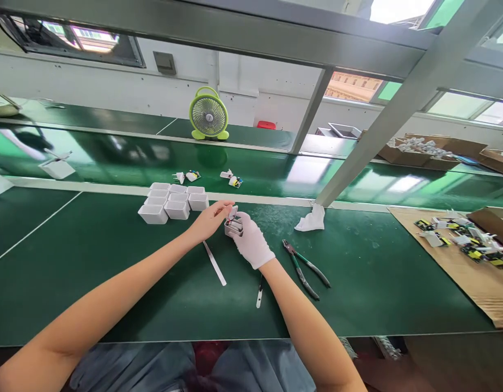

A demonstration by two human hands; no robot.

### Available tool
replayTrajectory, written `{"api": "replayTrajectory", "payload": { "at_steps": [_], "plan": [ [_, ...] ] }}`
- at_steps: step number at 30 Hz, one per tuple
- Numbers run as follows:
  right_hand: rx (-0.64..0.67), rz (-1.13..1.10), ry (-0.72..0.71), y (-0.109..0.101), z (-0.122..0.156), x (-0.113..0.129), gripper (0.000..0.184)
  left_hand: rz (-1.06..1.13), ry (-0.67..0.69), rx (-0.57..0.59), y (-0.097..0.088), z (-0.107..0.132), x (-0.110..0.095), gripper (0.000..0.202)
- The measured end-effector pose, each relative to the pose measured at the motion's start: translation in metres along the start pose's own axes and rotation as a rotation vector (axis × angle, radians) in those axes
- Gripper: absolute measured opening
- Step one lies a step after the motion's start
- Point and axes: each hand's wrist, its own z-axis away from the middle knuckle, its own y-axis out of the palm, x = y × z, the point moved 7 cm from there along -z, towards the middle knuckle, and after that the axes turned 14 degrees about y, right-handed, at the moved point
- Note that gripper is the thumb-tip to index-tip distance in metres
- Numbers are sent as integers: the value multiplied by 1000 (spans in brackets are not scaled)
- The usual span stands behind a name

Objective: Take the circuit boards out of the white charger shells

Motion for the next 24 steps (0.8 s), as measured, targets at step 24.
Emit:
{"api": "replayTrajectory", "payload": {
  "at_steps": [24],
  "plan": [
    [-124,-50,-513,-13,12,20,9,-176,386,-96,-29,47,-9,51]
  ]
}}
